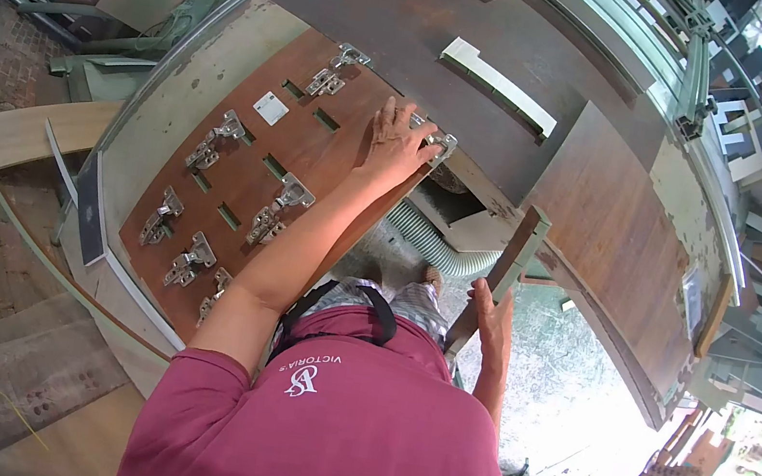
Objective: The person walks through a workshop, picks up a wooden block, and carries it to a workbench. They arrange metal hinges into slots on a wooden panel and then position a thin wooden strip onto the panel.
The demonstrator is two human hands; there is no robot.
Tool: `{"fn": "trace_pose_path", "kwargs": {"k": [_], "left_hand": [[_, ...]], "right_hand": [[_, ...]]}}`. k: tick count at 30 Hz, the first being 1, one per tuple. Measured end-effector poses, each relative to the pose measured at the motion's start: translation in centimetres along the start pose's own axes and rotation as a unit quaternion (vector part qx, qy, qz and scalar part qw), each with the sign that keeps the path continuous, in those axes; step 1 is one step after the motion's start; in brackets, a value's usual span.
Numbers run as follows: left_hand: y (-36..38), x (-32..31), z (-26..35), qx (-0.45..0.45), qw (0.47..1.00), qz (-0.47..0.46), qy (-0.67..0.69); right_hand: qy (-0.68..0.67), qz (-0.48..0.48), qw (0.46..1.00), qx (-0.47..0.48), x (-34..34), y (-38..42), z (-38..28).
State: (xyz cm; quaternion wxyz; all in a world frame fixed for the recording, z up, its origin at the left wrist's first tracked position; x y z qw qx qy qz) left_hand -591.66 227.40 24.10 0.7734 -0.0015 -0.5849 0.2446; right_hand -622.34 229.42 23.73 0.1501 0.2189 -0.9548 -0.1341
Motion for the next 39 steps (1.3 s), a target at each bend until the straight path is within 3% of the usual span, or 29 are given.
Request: {"fn": "trace_pose_path", "kwargs": {"k": [8,11,13,14,15,19,23,31,32,39], "left_hand": [[0.3,-1.0,-0.7,0.008,1.0,-0.007,-0.019],[0.1,0.2,-1.1,0.011,0.999,0.036,-0.038],[-1.7,2.6,-3.0,0.085,0.989,0.112,-0.037],[-2.7,4.2,-4.3,0.121,0.987,0.105,0.002],[-3.5,2.4,-7.9,0.11,0.971,0.213,-0.001],[-4.6,4.0,-12.6,0.233,0.965,0.092,-0.078],[-5.3,4.3,-13.8,0.241,0.966,0.026,-0.095],[-7.8,6.6,-18.9,0.084,0.984,-0.094,-0.124],[-8.1,6.2,-20.3,0.024,0.99,-0.049,-0.128],[-8.3,5.9,-20.9,0.011,0.993,-0.062,-0.099]], "right_hand": [[0.024,-0.028,0.999,-0.005,-0.6,-0.4,0.8],[0.024,-0.032,0.999,0.011,-0.6,-0.7,1.0],[0.036,-0.03,0.999,0.009,-0.6,-0.6,0.5],[0.037,-0.036,0.999,0.002,-0.6,-0.3,0.0],[0.036,-0.037,0.999,0.002,-0.6,-0.2,-0.1],[0.046,-0.032,0.998,0.0,-0.4,-0.3,0.3],[0.022,-0.014,1.0,0.009,-0.3,-0.1,0.4],[0.01,-0.009,1.0,-0.013,0.7,0.3,1.1],[-0.001,-0.003,1.0,-0.015,0.6,0.5,0.9],[0.035,0.013,0.999,-0.01,0.7,0.2,1.6]]}}
Point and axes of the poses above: each hand's wrist, its own y-axis away from the middle knuckle, its own x-axis out of the back of the hand, z = x × y, the point moved 2 cm from there along -y, towards the middle knuckle, and after that the axes turned 7 degrees about -y, right-handed, at the moved point
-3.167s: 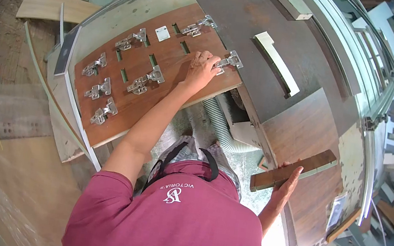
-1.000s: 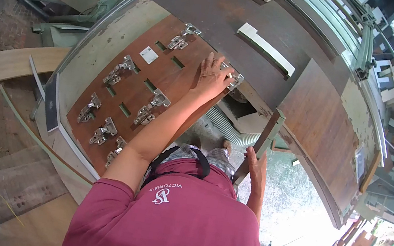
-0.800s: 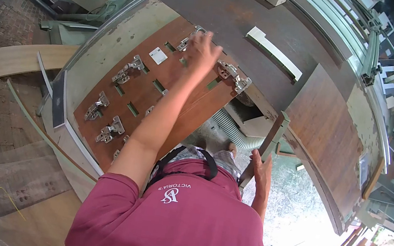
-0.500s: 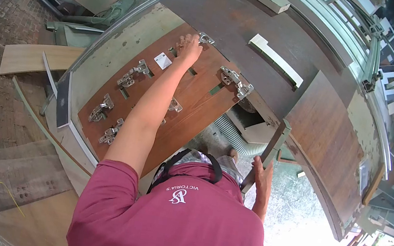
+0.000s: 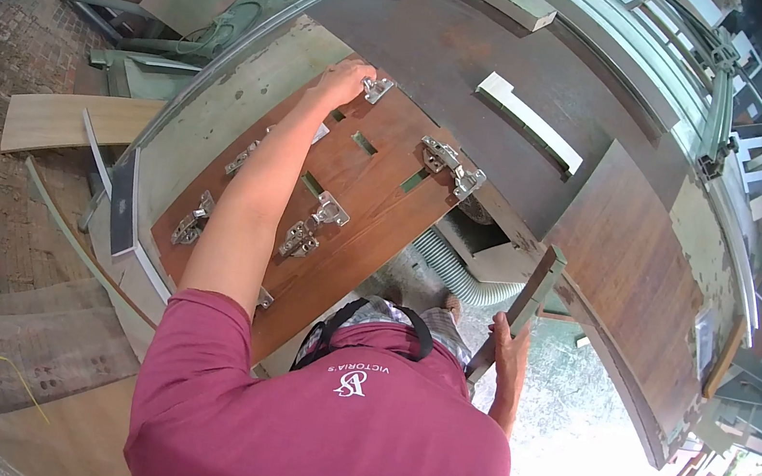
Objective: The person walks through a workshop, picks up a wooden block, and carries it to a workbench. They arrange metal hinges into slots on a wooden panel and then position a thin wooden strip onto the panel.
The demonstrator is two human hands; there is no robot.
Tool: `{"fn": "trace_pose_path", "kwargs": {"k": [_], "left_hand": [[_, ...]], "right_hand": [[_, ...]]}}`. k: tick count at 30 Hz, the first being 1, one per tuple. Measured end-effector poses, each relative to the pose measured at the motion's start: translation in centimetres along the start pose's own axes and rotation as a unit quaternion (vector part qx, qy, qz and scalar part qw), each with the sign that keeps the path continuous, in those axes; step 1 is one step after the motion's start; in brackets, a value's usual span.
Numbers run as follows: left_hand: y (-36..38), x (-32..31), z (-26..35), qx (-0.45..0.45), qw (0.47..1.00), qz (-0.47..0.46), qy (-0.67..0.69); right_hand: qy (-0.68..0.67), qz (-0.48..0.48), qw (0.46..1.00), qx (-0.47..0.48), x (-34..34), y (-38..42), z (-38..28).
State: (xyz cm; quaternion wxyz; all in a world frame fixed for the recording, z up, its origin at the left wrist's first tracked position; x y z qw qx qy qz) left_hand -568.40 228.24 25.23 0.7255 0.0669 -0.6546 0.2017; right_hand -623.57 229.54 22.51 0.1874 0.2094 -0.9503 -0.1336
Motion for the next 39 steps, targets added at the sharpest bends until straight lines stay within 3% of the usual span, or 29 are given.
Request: {"fn": "trace_pose_path", "kwargs": {"k": [5,14,20,23,26,32,34,37,39], "left_hand": [[0.6,0.7,0.9,0.007,0.999,0.013,-0.049],[1.2,0.4,0.7,-0.026,0.999,0.034,-0.014],[5.1,6.9,-2.1,0.084,0.984,0.148,0.058],[9.6,10.8,-6.9,0.161,0.968,0.089,0.17],[15.7,13.4,-8.4,0.242,0.954,0.063,0.162],[24.3,9.4,-6.4,0.33,0.923,0.018,0.195],[25.5,7.3,-5.2,0.259,0.957,0.096,0.085],[25.1,6.1,-2.3,0.341,0.935,0.087,-0.034],[24.4,5.6,-1.7,0.351,0.929,0.115,-0.034]], "right_hand": [[0.031,-0.024,0.999,-0.004,-0.2,-0.2,-0.5],[0.02,-0.032,0.999,-0.018,-0.8,-0.3,-1.1],[0.019,-0.05,0.998,-0.016,-1.0,-1.2,-1.3],[0.04,-0.072,0.997,-0.002,-1.3,-2.1,-0.8],[0.061,-0.11,0.992,0.03,-1.9,-2.7,-1.2],[0.094,-0.192,0.974,0.077,-4.5,-2.6,-4.4],[0.116,-0.219,0.965,0.083,-5.5,-2.0,-6.0],[0.135,-0.24,0.957,0.095,-6.6,-1.6,-6.7],[0.159,-0.259,0.949,0.087,-6.9,-1.5,-6.9]]}}
Point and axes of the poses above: each hand's wrist, its own y-axis away from the middle knuckle, its own x-axis out of the back of the hand, z = x × y, the point moved 2 cm from there along -y, towards the middle knuckle, and after that the axes turned 7 degrees about -y, right-handed, at the moved point
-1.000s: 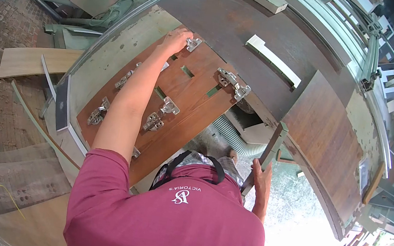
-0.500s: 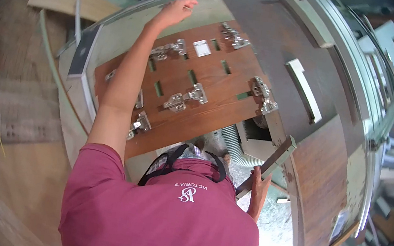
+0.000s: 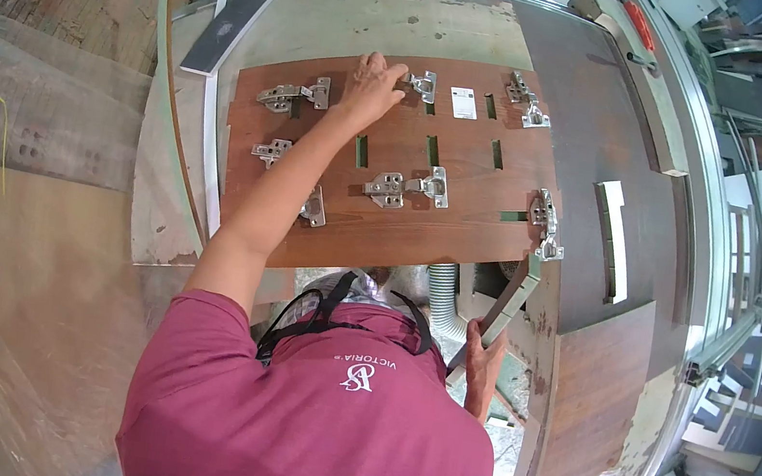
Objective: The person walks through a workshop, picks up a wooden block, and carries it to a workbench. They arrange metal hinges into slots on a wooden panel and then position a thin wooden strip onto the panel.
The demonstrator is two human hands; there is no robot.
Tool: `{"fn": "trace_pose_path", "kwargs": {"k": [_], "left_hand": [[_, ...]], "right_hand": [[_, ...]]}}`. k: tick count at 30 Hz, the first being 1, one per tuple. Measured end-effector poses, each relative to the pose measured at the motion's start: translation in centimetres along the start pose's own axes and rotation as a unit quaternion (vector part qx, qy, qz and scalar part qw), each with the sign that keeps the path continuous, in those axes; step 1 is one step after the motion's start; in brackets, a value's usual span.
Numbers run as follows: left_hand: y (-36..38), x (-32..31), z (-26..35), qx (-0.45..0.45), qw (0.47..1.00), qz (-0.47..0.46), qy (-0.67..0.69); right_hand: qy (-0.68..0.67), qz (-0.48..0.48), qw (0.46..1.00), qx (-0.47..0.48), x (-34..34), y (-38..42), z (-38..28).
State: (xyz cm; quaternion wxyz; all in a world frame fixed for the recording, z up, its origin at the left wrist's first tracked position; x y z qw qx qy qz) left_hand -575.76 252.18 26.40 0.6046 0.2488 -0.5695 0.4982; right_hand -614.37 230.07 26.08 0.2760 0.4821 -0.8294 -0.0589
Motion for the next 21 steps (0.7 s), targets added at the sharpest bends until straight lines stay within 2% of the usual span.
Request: {"fn": "trace_pose_path", "kwargs": {"k": [1,3,6,8,17,21], "left_hand": [[-0.1,-0.2,0.4,0.007,1.0,0.024,0.008],[-0.6,-0.7,0.5,0.036,0.998,-0.007,0.048],[-1.0,-1.1,0.1,0.003,0.998,0.002,0.057],[-1.1,-1.2,-0.2,-0.075,0.993,-0.022,0.087],[-0.7,-1.3,-0.4,-0.087,0.994,-0.001,0.066],[-0.7,-0.8,-0.5,-0.082,0.994,-0.023,0.071]], "right_hand": [[0.0,0.0,1.0,0.001,-0.1,0.0,0.0],[-0.014,-0.002,1.0,0.006,-0.4,0.2,0.3],[-0.024,0.001,1.0,0.01,-0.6,0.4,0.4],[-0.04,0.017,0.999,0.011,-0.6,0.7,0.5],[-0.037,0.048,0.998,-0.02,-0.1,1.5,0.8],[-0.018,0.013,0.999,-0.027,-0.3,1.6,1.0]]}}
Point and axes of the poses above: each hand's wrist, its own y-axis away from the middle knuckle, its own x-axis out of the back of the hand, z = x × y, the point moved 2 cm from there along -y, towards the middle knuckle, and after that the axes turned 7 degrees about -y, right-handed, at the moved point
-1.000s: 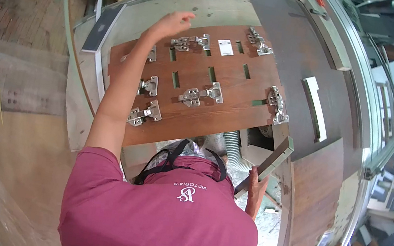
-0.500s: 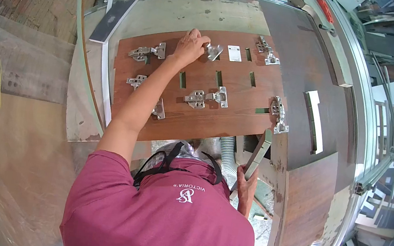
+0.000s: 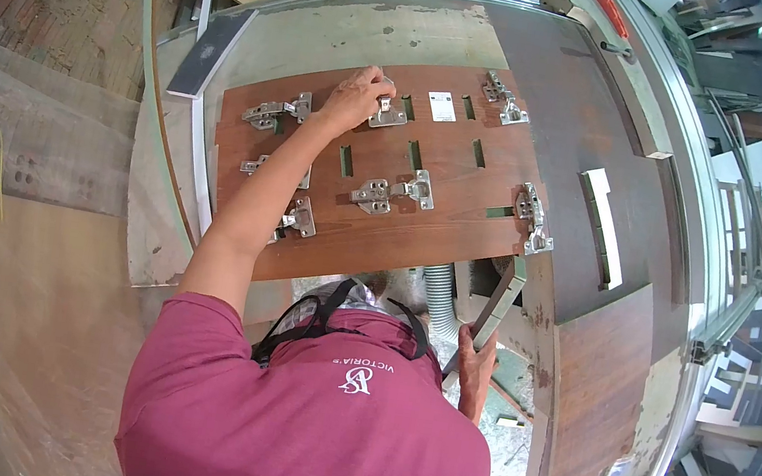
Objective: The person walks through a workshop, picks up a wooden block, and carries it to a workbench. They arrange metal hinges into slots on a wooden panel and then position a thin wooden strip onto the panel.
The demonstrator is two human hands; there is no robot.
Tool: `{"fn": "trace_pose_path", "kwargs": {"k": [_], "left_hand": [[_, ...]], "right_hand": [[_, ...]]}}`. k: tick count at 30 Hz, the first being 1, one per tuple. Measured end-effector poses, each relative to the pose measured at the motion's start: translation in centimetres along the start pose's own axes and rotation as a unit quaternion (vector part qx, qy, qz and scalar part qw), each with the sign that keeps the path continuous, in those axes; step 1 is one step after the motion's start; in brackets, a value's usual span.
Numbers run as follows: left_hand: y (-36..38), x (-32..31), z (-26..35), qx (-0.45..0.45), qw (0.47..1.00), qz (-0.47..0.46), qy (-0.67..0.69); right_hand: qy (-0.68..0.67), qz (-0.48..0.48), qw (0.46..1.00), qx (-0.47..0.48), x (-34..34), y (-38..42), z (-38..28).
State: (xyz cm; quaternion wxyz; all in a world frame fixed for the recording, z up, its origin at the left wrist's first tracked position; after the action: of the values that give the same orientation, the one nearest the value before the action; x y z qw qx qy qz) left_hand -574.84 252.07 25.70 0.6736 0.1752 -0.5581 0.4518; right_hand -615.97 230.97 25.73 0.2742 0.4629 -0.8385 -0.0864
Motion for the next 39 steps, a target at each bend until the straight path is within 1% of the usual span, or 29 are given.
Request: {"fn": "trace_pose_path", "kwargs": {"k": [2,5,7,9,11,12,14,15,16,17,18,20,21,22,24,25,27,28,29,33,35,37,39], "left_hand": [[0.0,0.2,-0.3,-0.028,1.0,-0.012,0.001],[0.0,0.4,-0.4,-0.037,0.999,-0.005,0.009],[0.0,0.8,-1.1,-0.019,1.0,-0.007,0.022],[0.0,2.2,-1.6,-0.001,0.999,-0.01,0.035],[0.8,5.0,-3.4,0.021,0.996,0.072,0.042],[1.4,6.1,-4.8,0.026,0.996,0.073,0.04],[3.1,8.5,-8.4,0.045,0.992,0.12,-0.001],[4.3,9.8,-9.2,0.055,0.991,0.121,-0.007],[5.5,11.2,-10.0,0.113,0.987,0.111,0.028],[6.7,12.3,-10.5,0.167,0.978,0.106,0.064],[7.7,13.1,-10.7,0.174,0.977,0.109,0.059],[9.5,13.8,-11.2,0.274,0.959,0.037,0.066],[10.1,12.9,-12.6,0.26,0.964,0.005,0.05],[10.6,12.9,-12.3,0.265,0.963,0.009,0.05],[11.3,12.2,-11.4,0.265,0.962,-0.043,0.037],[11.7,10.7,-12.1,0.238,0.97,-0.026,0.053],[12.3,7.7,-13.0,0.255,0.965,-0.014,0.055],[11.9,8.0,-11.5,0.268,0.962,-0.007,0.054],[11.8,8.2,-10.1,0.322,0.942,-0.041,0.089],[11.3,6.6,-10.2,0.333,0.938,-0.036,0.088],[11.1,6.4,-10.7,0.325,0.945,-0.025,0.038],[11.0,6.8,-10.8,0.332,0.942,-0.031,0.028],[10.9,6.7,-11.5,0.336,0.941,-0.029,0.018]], "right_hand": [[0.003,-0.005,1.0,-0.002,-0.2,0.0,-0.2],[-0.003,0.0,1.0,0.011,-0.7,-0.3,0.6],[-0.001,-0.013,0.999,0.043,-1.0,-0.5,0.6],[0.004,-0.023,0.999,0.045,-1.0,-0.4,0.2],[0.007,-0.033,0.998,0.048,-1.2,-0.3,-0.2],[0.006,-0.034,0.999,0.038,-1.3,-0.3,-0.3],[0.009,-0.047,0.998,0.031,-1.7,-0.4,-0.5],[0.012,-0.046,0.999,0.02,-1.7,-0.5,-0.4],[0.014,-0.046,0.999,0.007,-1.6,-0.5,-0.5],[0.013,-0.035,0.999,0.02,-1.8,-0.7,-0.2],[0.015,-0.044,0.999,0.022,-2.0,-0.9,0.1],[0.014,-0.055,0.998,0.037,-2.2,-1.3,0.3],[0.013,-0.054,0.997,0.051,-2.3,-1.4,0.3],[0.016,-0.059,0.997,0.054,-2.4,-1.6,0.2],[0.048,-0.096,0.994,0.036,-2.5,-2.1,-0.1],[0.052,-0.099,0.993,0.039,-2.7,-2.2,-0.3],[0.058,-0.11,0.991,0.054,-3.3,-2.1,-0.7],[0.061,-0.111,0.99,0.055,-3.4,-2.1,-0.8],[0.061,-0.124,0.989,0.059,-3.6,-2.0,-0.8],[0.062,-0.149,0.985,0.064,-3.8,-2.0,-0.6],[0.06,-0.152,0.984,0.071,-3.9,-1.7,-0.7],[0.047,-0.156,0.985,0.049,-3.7,-1.2,-1.2],[0.049,-0.147,0.987,0.051,-3.7,-1.3,-0.6]]}}
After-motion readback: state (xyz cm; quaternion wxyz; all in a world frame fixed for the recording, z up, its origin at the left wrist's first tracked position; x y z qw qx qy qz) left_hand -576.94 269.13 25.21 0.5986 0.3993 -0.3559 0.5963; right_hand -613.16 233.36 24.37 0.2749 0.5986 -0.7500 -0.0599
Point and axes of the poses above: each hand's wrist, its own y-axis away from the middle knuckle, its own x-axis out of the back of the hand, z = x × y, the point moved 2 cm from there along -y, towards the middle knuckle, and after that the axes turned 7 degrees about -y, right-handed, at the moved point
